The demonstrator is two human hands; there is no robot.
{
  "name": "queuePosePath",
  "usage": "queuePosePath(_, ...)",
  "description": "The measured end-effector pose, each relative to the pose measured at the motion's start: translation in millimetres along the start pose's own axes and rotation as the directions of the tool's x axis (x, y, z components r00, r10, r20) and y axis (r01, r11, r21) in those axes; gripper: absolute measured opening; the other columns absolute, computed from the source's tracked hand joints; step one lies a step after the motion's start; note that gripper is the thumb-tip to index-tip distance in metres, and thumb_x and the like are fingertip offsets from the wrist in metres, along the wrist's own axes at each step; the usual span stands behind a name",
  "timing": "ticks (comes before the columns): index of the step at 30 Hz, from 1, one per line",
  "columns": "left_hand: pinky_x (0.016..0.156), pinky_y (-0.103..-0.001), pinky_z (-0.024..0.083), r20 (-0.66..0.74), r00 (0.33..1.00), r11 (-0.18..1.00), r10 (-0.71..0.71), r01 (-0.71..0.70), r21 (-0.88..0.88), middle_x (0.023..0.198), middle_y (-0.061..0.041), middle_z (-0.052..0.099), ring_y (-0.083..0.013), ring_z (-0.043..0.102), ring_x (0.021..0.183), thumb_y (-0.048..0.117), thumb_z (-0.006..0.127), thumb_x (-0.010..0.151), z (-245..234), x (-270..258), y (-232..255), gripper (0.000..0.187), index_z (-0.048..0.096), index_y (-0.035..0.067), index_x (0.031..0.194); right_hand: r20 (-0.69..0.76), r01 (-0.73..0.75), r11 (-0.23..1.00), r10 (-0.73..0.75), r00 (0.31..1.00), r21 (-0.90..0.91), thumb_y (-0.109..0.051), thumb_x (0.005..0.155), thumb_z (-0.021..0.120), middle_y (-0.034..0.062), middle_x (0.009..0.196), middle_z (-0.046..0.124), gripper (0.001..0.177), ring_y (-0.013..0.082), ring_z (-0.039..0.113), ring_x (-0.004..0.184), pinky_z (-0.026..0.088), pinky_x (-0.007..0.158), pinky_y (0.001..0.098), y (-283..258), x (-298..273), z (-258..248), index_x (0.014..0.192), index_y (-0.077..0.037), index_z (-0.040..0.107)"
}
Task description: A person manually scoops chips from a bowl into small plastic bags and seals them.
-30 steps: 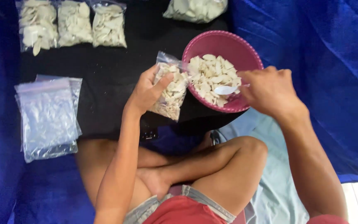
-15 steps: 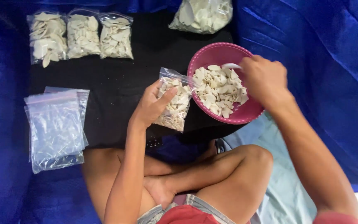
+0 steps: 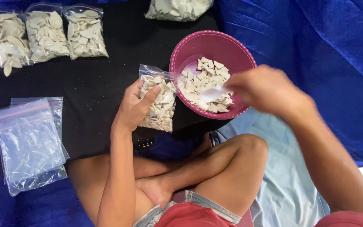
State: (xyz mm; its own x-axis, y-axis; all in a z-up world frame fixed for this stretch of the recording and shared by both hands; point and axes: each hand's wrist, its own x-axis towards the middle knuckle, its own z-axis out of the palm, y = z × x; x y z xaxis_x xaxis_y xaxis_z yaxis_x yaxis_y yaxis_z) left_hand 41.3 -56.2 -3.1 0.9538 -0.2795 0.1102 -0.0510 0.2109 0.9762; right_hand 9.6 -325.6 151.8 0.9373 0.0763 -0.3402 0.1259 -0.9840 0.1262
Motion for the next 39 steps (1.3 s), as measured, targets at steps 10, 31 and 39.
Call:
queuePosePath(10, 0.091, -0.036, 0.056, -0.037, 0.999, 1.0, -0.014, 0.014, 0.0, 0.092, -0.004, 0.072, -0.0099, 0.062, 0.089, 0.023, 0.068, 0.099, 1.2, -2.5, 0.6, 0.017, 0.07, 0.007, 0.105, -0.192, -0.046, 0.996, 0.03, 0.981, -0.077, -0.03, 0.1, 0.06, 0.0022, 0.072, 0.072, 0.018, 0.0346, 0.073, 0.079, 0.055, 0.073, 0.0475, 24.0, 12.9, 19.0, 0.085, -0.024, 0.068)
queuePosePath(31, 0.086, -0.036, 0.059, -0.032, 0.999, 1.0, 0.001, -0.001, -0.004, 0.088, -0.005, 0.072, -0.0115, 0.066, 0.085, 0.024, 0.067, 0.1, 4.3, -0.5, 3.4, 0.018, 0.068, 0.007, 0.106, -0.484, 0.138, 0.946, -0.272, 0.832, -0.294, -0.013, 0.091, 0.063, -0.0037, 0.094, 0.067, 0.019, 0.0226, 0.068, 0.092, 0.054, 0.062, 0.0379, 17.6, 38.4, 61.4, 0.102, -0.027, 0.071)
queuePosePath(39, 0.086, -0.02, 0.049, -0.003, 0.998, 0.996, -0.061, 0.061, -0.067, 0.111, -0.005, 0.069, -0.0079, 0.06, 0.092, 0.014, 0.06, 0.098, 0.4, 2.2, -4.6, 0.034, 0.063, 0.002, 0.13, -0.633, -0.119, 0.921, -0.156, 0.759, -0.371, -0.015, 0.087, 0.064, 0.0042, 0.091, 0.072, 0.009, 0.0288, 0.067, 0.075, 0.053, 0.062, 0.0394, 53.5, 33.1, 42.7, 0.091, -0.013, 0.072)
